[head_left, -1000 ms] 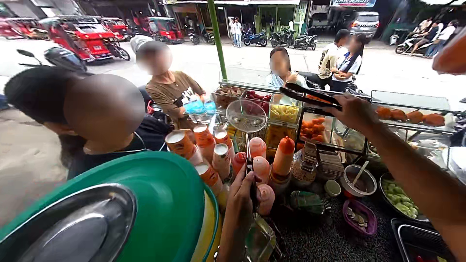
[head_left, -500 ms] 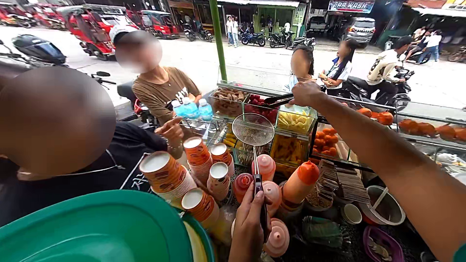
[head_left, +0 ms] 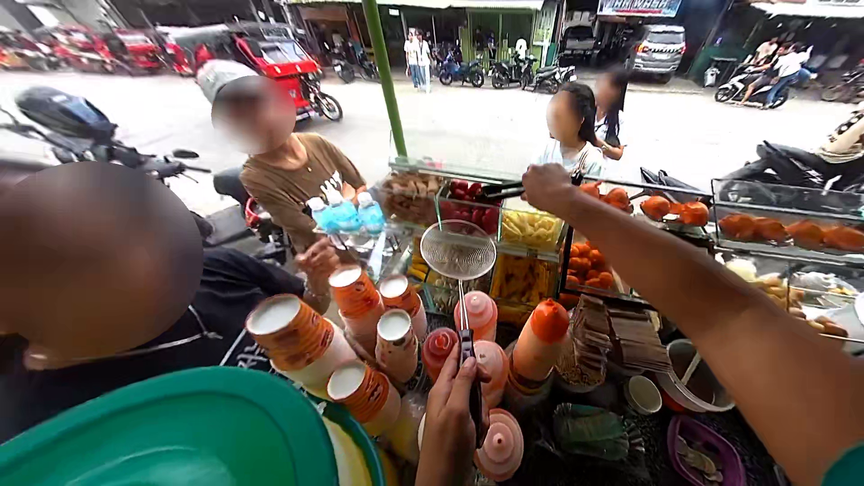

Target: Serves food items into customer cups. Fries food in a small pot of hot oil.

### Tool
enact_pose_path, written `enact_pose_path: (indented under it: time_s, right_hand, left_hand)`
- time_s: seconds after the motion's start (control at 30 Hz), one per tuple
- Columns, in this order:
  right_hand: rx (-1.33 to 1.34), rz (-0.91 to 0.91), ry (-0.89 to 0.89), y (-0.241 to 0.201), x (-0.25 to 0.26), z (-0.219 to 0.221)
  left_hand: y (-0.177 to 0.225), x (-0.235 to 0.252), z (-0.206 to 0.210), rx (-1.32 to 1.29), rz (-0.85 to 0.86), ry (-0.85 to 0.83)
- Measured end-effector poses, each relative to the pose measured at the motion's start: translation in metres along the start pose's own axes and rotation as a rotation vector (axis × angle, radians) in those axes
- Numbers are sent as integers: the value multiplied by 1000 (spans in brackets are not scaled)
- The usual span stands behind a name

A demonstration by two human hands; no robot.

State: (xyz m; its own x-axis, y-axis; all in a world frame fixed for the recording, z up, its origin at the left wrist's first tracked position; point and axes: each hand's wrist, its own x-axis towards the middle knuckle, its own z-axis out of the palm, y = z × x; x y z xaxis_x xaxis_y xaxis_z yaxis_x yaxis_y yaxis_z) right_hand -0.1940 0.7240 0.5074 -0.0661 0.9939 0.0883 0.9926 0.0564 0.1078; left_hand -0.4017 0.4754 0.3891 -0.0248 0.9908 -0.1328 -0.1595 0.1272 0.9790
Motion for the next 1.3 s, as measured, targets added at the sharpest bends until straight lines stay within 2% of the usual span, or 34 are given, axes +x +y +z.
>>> enact_pose_path:
  time_s: [0.1,0.2,0.33,0.43,0.6,0.73,0.83,0.97,1.07,1.2,1.3]
  right_hand:
    - [62,35,7,-4,1,-7]
    - [124,46,-4,12,-3,-25]
    - [160,-108,-53,44,-11,-55]
    - [106,-122,-83,39,-23,-71]
    - [68,16,-59,5,-11,-44]
    - [74,39,-70,-25,7,-6]
    - [108,47,-67,-23,14,3]
    - [184,-12,-53,24,30,0]
    - [227,-124,-42,48,15,-19]
    - [228,-285,-77,50,-14,-53]
    - [103,-193,-46,36,-11,-61]
  left_hand:
    - [3,1,0,4,-2,-7]
    - [7,2,-3,29,-1,-17]
    - [10,4,-4,16,0,-12]
    - [10,5,-4,-6,10,-21]
    - [10,4,-1,-37,-2,-21]
    - [11,7,-4,-62,16,-21]
    - [10,11,-4,-66,21,-10]
    - [8,14,-4,-68,5,6]
    - [8,18,-4,-75,-2,10]
    - [8,21,-6,-35,8,12]
    - [7,22,-6,-23,1,20]
